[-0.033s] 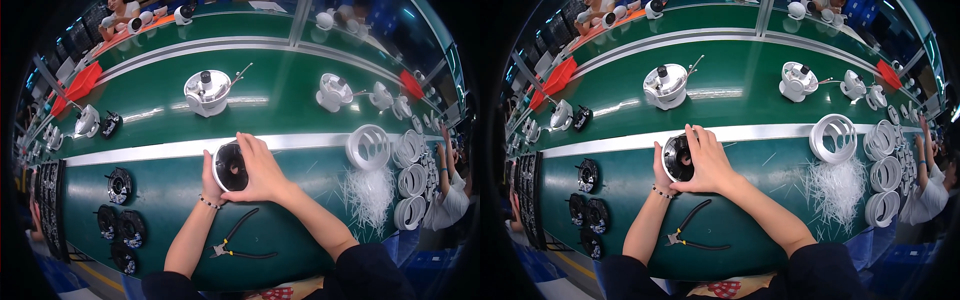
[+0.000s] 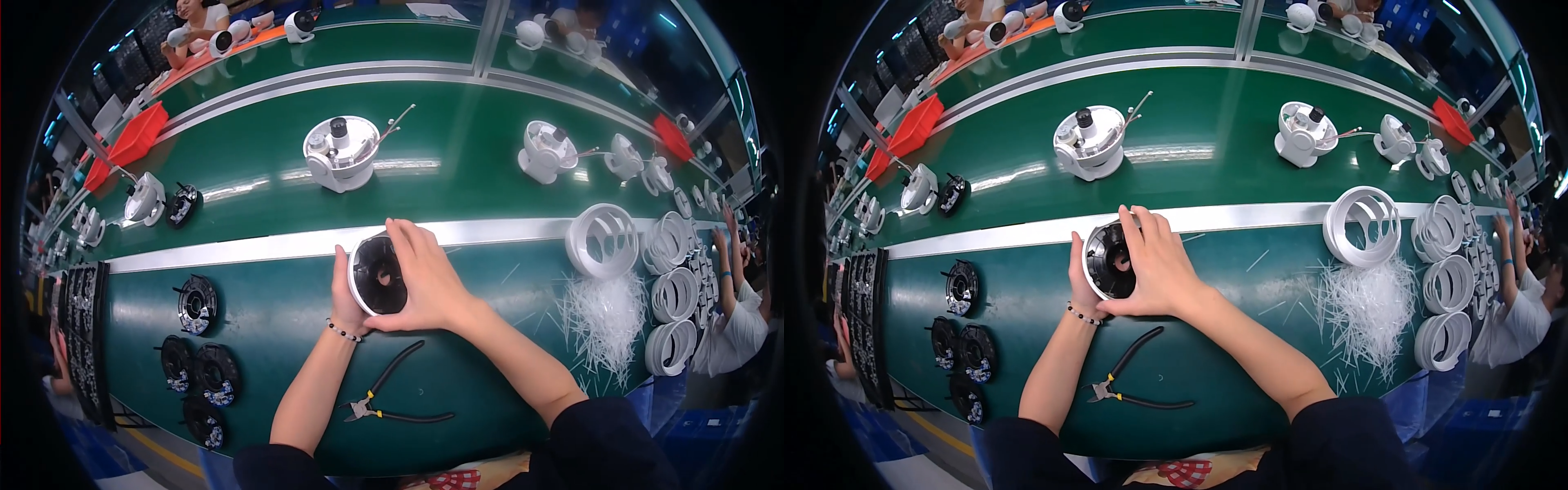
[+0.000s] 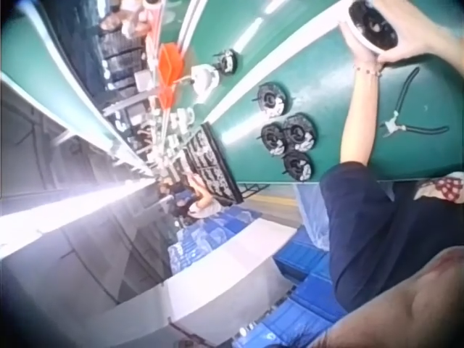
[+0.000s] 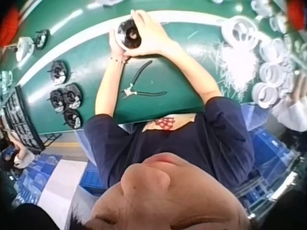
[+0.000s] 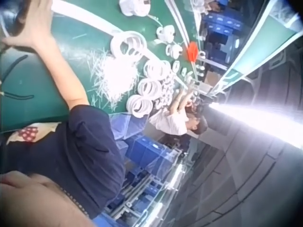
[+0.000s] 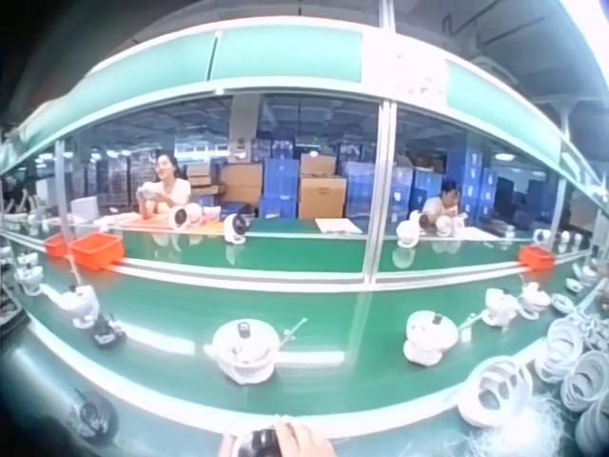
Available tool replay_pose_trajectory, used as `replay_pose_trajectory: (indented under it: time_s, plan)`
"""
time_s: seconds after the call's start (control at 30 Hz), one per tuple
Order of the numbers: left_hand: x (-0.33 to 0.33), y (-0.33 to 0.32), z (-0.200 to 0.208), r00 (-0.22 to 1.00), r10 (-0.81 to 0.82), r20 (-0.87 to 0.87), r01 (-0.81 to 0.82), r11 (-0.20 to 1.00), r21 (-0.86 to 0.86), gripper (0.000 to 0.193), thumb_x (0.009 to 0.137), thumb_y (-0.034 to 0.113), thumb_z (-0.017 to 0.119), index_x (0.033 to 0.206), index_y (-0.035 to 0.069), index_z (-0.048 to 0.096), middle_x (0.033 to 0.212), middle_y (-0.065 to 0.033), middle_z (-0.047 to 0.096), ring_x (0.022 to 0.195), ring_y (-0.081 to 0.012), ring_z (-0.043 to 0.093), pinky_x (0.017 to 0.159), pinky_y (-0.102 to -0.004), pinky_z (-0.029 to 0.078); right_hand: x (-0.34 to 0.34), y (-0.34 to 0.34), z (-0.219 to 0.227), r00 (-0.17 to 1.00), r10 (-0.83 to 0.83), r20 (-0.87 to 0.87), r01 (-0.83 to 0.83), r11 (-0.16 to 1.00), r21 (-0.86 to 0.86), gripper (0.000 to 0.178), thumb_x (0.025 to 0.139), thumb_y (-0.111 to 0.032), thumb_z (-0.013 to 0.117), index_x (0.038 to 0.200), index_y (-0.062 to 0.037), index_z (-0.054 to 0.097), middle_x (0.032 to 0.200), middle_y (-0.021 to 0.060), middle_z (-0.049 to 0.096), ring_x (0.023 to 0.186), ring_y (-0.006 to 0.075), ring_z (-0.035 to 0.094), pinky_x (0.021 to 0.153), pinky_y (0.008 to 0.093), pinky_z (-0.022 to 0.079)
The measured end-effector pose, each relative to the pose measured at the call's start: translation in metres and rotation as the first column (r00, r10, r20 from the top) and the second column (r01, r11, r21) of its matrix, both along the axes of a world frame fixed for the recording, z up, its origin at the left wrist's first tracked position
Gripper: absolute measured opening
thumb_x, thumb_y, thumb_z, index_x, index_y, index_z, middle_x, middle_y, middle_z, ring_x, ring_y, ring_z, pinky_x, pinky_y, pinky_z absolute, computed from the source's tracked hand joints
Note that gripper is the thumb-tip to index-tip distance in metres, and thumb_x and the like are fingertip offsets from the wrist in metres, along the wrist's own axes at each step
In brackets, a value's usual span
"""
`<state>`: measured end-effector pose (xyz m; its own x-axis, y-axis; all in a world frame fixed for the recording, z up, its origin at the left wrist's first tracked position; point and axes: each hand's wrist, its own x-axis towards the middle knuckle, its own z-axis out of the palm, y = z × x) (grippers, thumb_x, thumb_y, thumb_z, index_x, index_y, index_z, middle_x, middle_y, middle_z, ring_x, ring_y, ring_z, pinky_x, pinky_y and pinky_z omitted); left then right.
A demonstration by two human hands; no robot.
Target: Assemble small electronic motor components on a production line.
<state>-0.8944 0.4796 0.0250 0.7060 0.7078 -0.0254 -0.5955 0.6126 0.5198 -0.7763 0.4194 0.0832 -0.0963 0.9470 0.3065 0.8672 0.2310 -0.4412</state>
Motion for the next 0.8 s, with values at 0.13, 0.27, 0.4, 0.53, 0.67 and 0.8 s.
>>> replay_pose_trajectory:
  time_s: [0.13,0.27,0.4,0.53,0.67,0.8]
  plan:
    - [-0.006,0.001,0.003,1.0,-0.001,-0.026,0.0,1.0,-0.012,0.063,0.087,0.055,0.024,0.118,0.004,0.046,0.113,-0.0112,0.053,0.104,-0.022,0.052,0.089,-0.0342,0.041,-0.003,0.001,-0.005,1.0,0.029,0.001,-0.029,0.999,0.031,0.109,0.049,-0.046,0.075,0.126,0.0107,0.022,0.124,0.0254,0.029,0.113,0.0401,0.032,0.096,0.0437,0.029]
    - [-0.013,0.004,-0.004,0.999,-0.035,0.015,0.036,0.999,-0.018,0.064,0.087,0.055,0.025,0.118,0.004,0.046,0.113,-0.0118,0.053,0.103,-0.0227,0.052,0.089,-0.0349,0.041,-0.012,0.001,-0.009,1.0,0.016,-0.011,-0.015,0.998,0.063,0.109,0.047,-0.044,0.075,0.127,0.0089,0.022,0.126,0.0256,0.027,0.114,0.0404,0.03,0.094,0.0453,0.029]
    - [-0.022,0.002,-0.012,0.993,0.0,0.115,0.008,0.998,-0.068,0.057,0.083,0.049,0.038,0.115,0.002,0.047,0.107,-0.0122,0.054,0.099,-0.0229,0.053,0.085,-0.0346,0.044,-0.027,0.001,-0.024,0.999,-0.051,-0.018,0.054,0.973,0.223,0.113,0.043,-0.047,0.075,0.129,0.0051,0.022,0.126,0.0244,0.026,0.115,0.0388,0.029,0.087,0.0471,0.03]
    - [-0.037,0.016,-0.028,0.96,-0.116,0.253,0.103,0.993,0.061,0.054,0.076,0.044,0.046,0.108,0.001,0.05,0.096,-0.0099,0.057,0.09,-0.021,0.055,0.078,-0.0326,0.046,-0.042,0.005,-0.038,0.997,-0.053,-0.057,0.066,0.962,0.266,0.113,0.043,-0.046,0.074,0.129,0.0045,0.021,0.128,0.0242,0.025,0.116,0.0394,0.028,0.085,0.0476,0.03]
    - [-0.044,0.009,-0.011,0.999,0.023,0.043,-0.023,1.0,-0.01,0.05,0.075,0.041,0.047,0.105,0.001,0.051,0.09,-0.0084,0.058,0.083,-0.0197,0.054,0.075,-0.0303,0.046,-0.05,0.009,-0.043,0.994,-0.066,-0.093,0.09,0.952,0.294,0.112,0.045,-0.047,0.073,0.13,0.0046,0.02,0.13,0.0231,0.023,0.118,0.039,0.027,0.085,0.0475,0.03]
    - [-0.046,0.012,-0.001,0.991,0.136,0.0,-0.136,0.99,-0.045,0.051,0.076,0.04,0.045,0.107,0.0,0.05,0.098,-0.0112,0.058,0.089,-0.0221,0.056,0.079,-0.0328,0.046,-0.053,0.019,-0.03,0.99,-0.015,-0.139,0.04,0.983,0.179,0.112,0.049,-0.047,0.072,0.131,0.0042,0.016,0.136,0.0213,0.018,0.124,0.0408,0.019,0.094,0.053,0.023]
